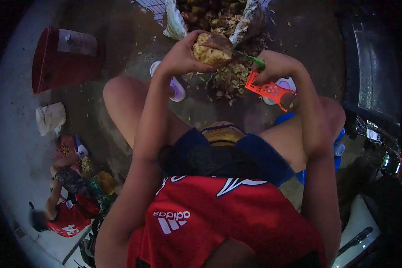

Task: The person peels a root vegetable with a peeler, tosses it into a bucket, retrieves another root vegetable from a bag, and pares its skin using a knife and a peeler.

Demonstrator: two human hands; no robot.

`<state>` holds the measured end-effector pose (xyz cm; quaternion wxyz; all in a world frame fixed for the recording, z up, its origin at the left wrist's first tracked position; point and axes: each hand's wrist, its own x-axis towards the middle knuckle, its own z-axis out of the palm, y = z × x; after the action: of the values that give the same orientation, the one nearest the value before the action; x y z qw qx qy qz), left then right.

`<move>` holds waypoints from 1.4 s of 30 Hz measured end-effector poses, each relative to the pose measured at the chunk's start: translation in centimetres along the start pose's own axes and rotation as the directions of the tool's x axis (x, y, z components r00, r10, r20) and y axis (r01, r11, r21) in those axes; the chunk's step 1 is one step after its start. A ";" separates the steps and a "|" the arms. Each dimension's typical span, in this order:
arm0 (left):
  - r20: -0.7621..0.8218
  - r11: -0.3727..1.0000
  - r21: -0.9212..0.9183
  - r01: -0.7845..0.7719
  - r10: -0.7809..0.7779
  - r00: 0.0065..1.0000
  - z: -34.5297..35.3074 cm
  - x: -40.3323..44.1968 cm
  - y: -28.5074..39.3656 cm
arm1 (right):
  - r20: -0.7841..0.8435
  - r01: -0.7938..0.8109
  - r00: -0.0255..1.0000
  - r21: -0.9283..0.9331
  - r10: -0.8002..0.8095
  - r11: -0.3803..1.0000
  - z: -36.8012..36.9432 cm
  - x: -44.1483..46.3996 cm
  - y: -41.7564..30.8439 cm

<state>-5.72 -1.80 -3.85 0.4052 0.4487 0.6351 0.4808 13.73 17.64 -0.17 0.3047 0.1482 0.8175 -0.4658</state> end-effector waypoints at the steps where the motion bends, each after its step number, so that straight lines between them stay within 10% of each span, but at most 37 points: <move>1: 0.009 1.000 -0.019 -0.019 0.019 1.000 -0.1 0.0 -0.3 | 0.011 -0.007 1.000 0.008 0.007 1.000 0.0 0.2 0.2; 13: 0.011 1.000 -0.017 -0.023 0.024 1.000 -0.6 0.0 0.3 | 0.011 0.096 0.995 0.144 -0.099 0.985 0.4 1.7 1.3; 29: -0.256 0.507 -0.857 -0.096 -0.256 0.932 2.8 1.0 0.0 | -0.266 0.162 0.956 0.123 -0.125 0.979 2.4 3.2 -0.7; 35: -0.224 0.296 -0.949 -0.106 -0.400 0.889 3.4 1.9 -1.1 | -0.692 -0.070 0.668 -0.424 -0.273 0.903 2.9 3.2 -0.9; 42: -0.262 0.351 -0.932 -0.090 -0.482 0.836 4.4 2.2 1.1 | -0.746 -0.065 0.564 -0.467 -0.354 0.882 3.2 3.2 -1.4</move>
<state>-1.97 1.58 -3.89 0.4625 -0.0782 0.3891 0.7929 11.68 14.05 -2.42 -0.1206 0.2020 0.9571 -0.1691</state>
